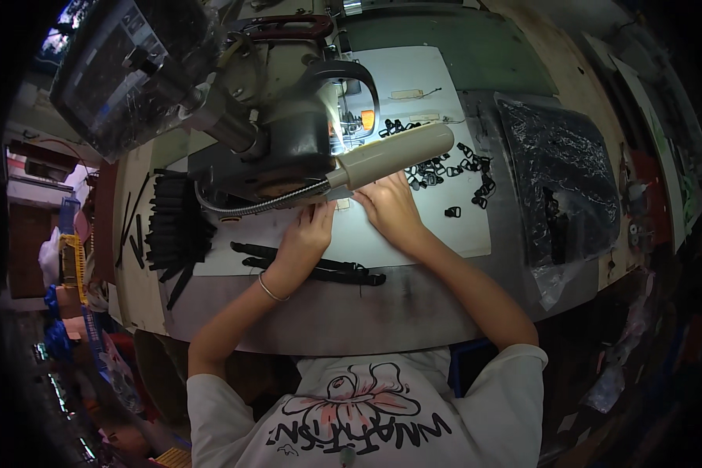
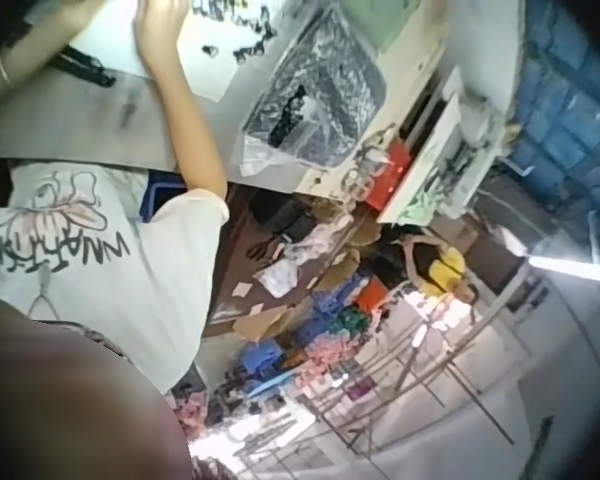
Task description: Assembling small leather straps by attaching buckles using a specialized machine.
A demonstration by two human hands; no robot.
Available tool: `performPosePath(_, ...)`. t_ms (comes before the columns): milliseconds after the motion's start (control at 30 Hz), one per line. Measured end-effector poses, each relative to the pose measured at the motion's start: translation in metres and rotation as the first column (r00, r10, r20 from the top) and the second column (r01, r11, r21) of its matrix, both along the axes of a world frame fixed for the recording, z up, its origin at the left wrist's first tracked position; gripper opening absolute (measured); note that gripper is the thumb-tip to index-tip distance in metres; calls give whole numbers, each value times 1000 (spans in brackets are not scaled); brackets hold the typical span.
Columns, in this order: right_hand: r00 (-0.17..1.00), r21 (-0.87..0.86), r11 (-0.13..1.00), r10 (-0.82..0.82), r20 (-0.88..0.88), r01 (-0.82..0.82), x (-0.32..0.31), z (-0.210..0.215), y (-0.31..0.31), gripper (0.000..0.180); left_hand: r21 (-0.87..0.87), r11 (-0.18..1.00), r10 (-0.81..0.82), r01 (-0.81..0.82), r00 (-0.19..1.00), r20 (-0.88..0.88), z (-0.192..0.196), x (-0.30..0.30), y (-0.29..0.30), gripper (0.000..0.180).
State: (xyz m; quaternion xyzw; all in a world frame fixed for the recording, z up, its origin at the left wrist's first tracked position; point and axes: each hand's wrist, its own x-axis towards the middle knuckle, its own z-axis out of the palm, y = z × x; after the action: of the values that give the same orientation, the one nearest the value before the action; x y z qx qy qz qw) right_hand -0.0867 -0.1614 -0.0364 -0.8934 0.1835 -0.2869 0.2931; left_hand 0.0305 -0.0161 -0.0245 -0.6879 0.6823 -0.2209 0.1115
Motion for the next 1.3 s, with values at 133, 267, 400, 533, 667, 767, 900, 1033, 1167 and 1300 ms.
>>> performPosePath(133,999,-4,1000,5,31,-5,1,8,1,11,1,1000,29,-29,1000,5,-2,-3,-1,39)
performPosePath(267,998,56,998,2,-68,2,-2,0,1,12,12,1000,25,-26,998,63,2,-5,-2,37)
performPosePath(400,998,70,997,14,-68,-9,-5,3,3,12,-117,988,-87,102,988,126,3,-1,-3,28)
performPosePath(533,998,-31,998,-60,0,60,0,5,2,13,-96,993,-72,66,996,-57,4,2,-4,29)
performPosePath(667,998,0,1000,-23,-53,23,-6,6,6,15,-129,989,-70,65,997,-32,3,-1,2,29)
performPosePath(767,999,4,1000,-15,37,15,-3,4,5,16,-137,991,-31,4,981,-192,5,-3,2,35)
performPosePath(900,999,157,987,36,-9,-34,-2,3,0,17,-96,991,-4,-89,715,-699,14,12,20,39)
performPosePath(1033,977,121,969,212,34,-215,-7,0,-15,17,-67,994,-94,84,378,-921,39,6,54,45)
performPosePath(1167,975,-185,959,221,13,-215,-1,6,-13,23,-64,995,-90,75,426,-900,32,-5,71,38)
performPosePath(1300,965,-385,892,262,12,-238,1,3,-18,15,82,985,10,-153,-422,-907,41,-19,64,35)
